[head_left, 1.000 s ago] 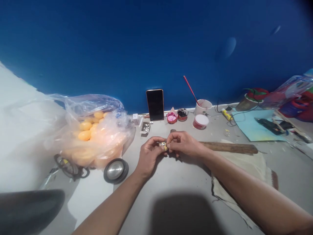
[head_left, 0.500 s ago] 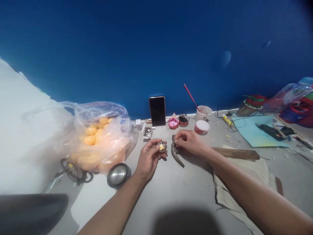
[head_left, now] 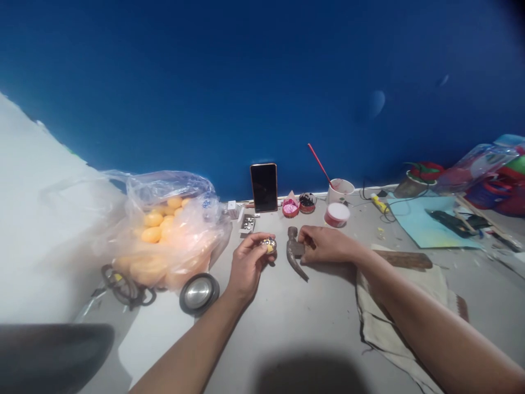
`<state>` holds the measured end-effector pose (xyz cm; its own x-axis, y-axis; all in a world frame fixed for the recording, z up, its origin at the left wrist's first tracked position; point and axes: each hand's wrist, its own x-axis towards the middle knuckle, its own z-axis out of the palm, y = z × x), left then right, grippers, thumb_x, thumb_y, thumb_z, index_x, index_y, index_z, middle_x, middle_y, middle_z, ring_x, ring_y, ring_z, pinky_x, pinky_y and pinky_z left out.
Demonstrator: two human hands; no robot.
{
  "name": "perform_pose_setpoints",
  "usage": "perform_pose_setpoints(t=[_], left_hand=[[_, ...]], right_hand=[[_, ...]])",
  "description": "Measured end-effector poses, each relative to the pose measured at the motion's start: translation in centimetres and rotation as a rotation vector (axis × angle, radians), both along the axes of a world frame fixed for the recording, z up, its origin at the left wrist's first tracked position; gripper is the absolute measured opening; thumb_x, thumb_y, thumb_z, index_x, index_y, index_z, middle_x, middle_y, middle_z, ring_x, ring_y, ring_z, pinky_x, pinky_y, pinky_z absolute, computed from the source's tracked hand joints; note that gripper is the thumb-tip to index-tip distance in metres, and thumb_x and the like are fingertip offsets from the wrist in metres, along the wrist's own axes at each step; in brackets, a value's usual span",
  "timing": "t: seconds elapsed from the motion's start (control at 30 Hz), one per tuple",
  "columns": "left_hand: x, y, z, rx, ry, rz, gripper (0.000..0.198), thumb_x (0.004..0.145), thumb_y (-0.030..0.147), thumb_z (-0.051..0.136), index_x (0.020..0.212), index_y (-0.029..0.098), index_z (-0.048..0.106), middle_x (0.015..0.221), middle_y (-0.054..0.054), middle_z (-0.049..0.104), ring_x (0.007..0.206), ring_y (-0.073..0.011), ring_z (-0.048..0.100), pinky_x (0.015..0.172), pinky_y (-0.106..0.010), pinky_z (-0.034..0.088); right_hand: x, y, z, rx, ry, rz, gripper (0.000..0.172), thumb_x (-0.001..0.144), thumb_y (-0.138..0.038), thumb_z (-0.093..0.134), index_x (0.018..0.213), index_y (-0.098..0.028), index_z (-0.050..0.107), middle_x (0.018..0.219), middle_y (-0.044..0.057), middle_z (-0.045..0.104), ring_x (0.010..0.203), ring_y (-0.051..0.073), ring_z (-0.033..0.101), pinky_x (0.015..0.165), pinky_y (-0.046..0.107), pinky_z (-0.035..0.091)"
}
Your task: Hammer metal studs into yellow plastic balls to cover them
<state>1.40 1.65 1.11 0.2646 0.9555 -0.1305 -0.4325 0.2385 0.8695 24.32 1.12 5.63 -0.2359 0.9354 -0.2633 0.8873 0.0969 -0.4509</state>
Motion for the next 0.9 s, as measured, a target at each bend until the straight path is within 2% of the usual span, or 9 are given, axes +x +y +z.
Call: perform_pose_setpoints(t=[0.07, 0.13, 0.23, 0.37, 0.53, 0.67, 0.8, 0.9], left_hand=[[0.0, 0.0, 0.0, 0.017, 0.020, 0.015, 0.026, 0.076, 0.025, 0.078, 0.099, 0.016, 0.072, 0.085, -0.003, 0.069, 0.069, -0.0123, 0.063, 0.065, -0.027, 0.049], [0.0, 0.0, 0.1, 0.051, 0.063, 0.041, 0.032, 0.076, 0.028, 0.080, 0.104, 0.017, 0.071, 0.090, -0.003, 0.070, 0.070, -0.0124, 0.064, 0.067, -0.027, 0.051], [0.0, -0.3, 0.4, 0.103, 0.190, 0.063, 0.039, 0.076, 0.030, 0.081, 0.111, 0.019, 0.069, 0.092, -0.003, 0.070, 0.070, -0.0122, 0.064, 0.070, -0.028, 0.053], [0.1, -0.5, 0.7, 0.138, 0.343, 0.087, 0.041, 0.072, 0.030, 0.083, 0.110, 0.019, 0.071, 0.090, -0.002, 0.070, 0.073, -0.0134, 0.064, 0.069, -0.027, 0.054], [0.3, -0.4, 0.7, 0.046, 0.276, 0.117, 0.057, 0.068, 0.029, 0.086, 0.121, 0.020, 0.069, 0.089, 0.000, 0.068, 0.070, -0.0112, 0.062, 0.068, -0.027, 0.055], [0.5, -0.1, 0.5, -0.016, 0.176, 0.124, 0.055, 0.062, 0.021, 0.085, 0.115, 0.019, 0.068, 0.088, 0.001, 0.068, 0.068, -0.0097, 0.061, 0.065, -0.024, 0.053], [0.6, 0.0, 0.1, 0.013, 0.193, 0.112, 0.055, 0.062, 0.019, 0.083, 0.113, 0.019, 0.065, 0.082, 0.002, 0.068, 0.063, -0.0093, 0.058, 0.060, -0.023, 0.051], [0.4, 0.0, -0.1, 0.044, 0.278, 0.110, 0.049, 0.062, 0.018, 0.083, 0.107, 0.017, 0.066, 0.083, 0.000, 0.071, 0.071, -0.0123, 0.062, 0.063, -0.022, 0.050]], right_hand=[[-0.1, -0.1, -0.2, 0.024, -0.063, 0.035, 0.041, 0.067, -0.042, 0.079, 0.098, -0.023, 0.060, 0.100, 0.005, 0.070, 0.086, 0.023, 0.063, 0.063, 0.029, 0.035], [-0.3, -0.2, -0.2, 0.051, -0.107, 0.042, 0.036, 0.068, -0.040, 0.078, 0.093, -0.022, 0.059, 0.101, 0.006, 0.070, 0.086, 0.023, 0.064, 0.062, 0.029, 0.033], [-0.6, -0.3, 0.0, 0.056, -0.119, 0.029, 0.028, 0.073, -0.036, 0.074, 0.093, -0.022, 0.060, 0.101, 0.006, 0.071, 0.084, 0.022, 0.064, 0.061, 0.029, 0.031], [-0.9, -0.3, 0.0, 0.079, -0.143, 0.043, 0.029, 0.074, -0.037, 0.073, 0.094, -0.021, 0.060, 0.102, 0.008, 0.072, 0.086, 0.024, 0.065, 0.061, 0.029, 0.032], [-1.2, -0.7, 0.2, 0.133, -0.214, 0.086, 0.020, 0.082, -0.032, 0.067, 0.095, -0.018, 0.062, 0.101, 0.013, 0.073, 0.086, 0.027, 0.067, 0.061, 0.031, 0.031], [-1.2, -1.3, 1.2, 0.207, -0.148, 0.051, 0.015, 0.093, -0.028, 0.054, 0.096, -0.018, 0.064, 0.101, 0.013, 0.073, 0.087, 0.025, 0.067, 0.065, 0.031, 0.035], [-1.6, -2.1, 2.0, 0.397, 0.018, -0.061, 0.025, 0.092, -0.029, 0.058, 0.113, -0.020, 0.068, 0.113, 0.014, 0.073, 0.091, 0.026, 0.067, 0.073, 0.032, 0.043], [-2.3, -3.0, 2.4, 0.592, 0.103, -0.056, 0.030, 0.094, -0.037, 0.060, 0.117, -0.024, 0.073, 0.114, 0.012, 0.075, 0.093, 0.028, 0.068, 0.078, 0.036, 0.046]])
